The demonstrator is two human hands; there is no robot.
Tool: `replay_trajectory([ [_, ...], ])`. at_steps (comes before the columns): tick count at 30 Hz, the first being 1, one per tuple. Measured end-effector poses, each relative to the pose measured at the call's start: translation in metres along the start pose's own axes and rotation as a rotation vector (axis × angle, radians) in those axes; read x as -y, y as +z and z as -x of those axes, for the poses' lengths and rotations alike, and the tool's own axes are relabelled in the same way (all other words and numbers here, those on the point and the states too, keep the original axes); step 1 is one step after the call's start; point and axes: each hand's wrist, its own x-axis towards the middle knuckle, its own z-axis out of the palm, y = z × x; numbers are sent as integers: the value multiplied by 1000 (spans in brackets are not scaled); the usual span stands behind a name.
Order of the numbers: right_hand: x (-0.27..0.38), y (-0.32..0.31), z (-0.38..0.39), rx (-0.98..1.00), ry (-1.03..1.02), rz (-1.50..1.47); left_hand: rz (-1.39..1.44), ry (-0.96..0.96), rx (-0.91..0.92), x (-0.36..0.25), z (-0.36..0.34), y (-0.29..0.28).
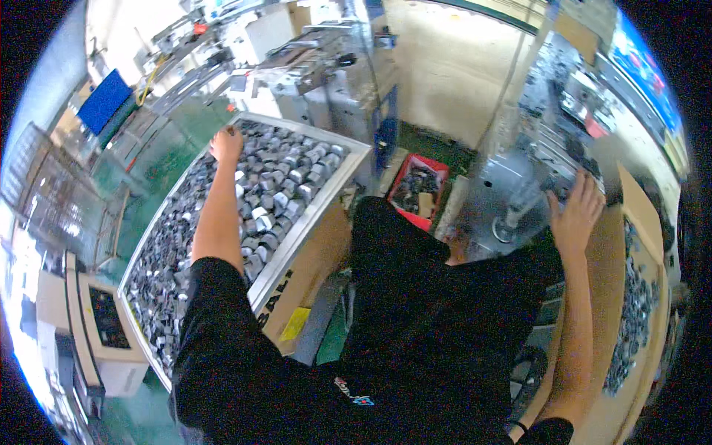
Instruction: Manually loading metal parts onto a pad printing machine and transferring them to a collection bin after printing.
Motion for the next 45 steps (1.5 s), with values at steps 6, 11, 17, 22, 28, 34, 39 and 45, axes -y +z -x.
replay_trajectory([
  [6,-42,-4,-33,-16,-187,-423,471,689,87,-172,59,17],
  [11,-145,-9,-30,195,45,-887,601,1121,328,-335,196,-33],
  [17,-330,17,22,133,705,-406,901,1288,670,-460,284,-37],
  [22,-424,37,91,321,740,-60,947,1071,946,-522,339,-49],
  [28,-448,58,99,371,830,69,1224,865,1067,-573,379,-24],
  [34,-391,72,76,317,691,273,1255,783,1052,-578,383,-5],
  [39,-396,69,54,102,743,-208,1112,1101,883,-585,395,-12],
  [45,-300,54,-44,-141,612,-622,1003,1155,948,-574,390,-10],
])
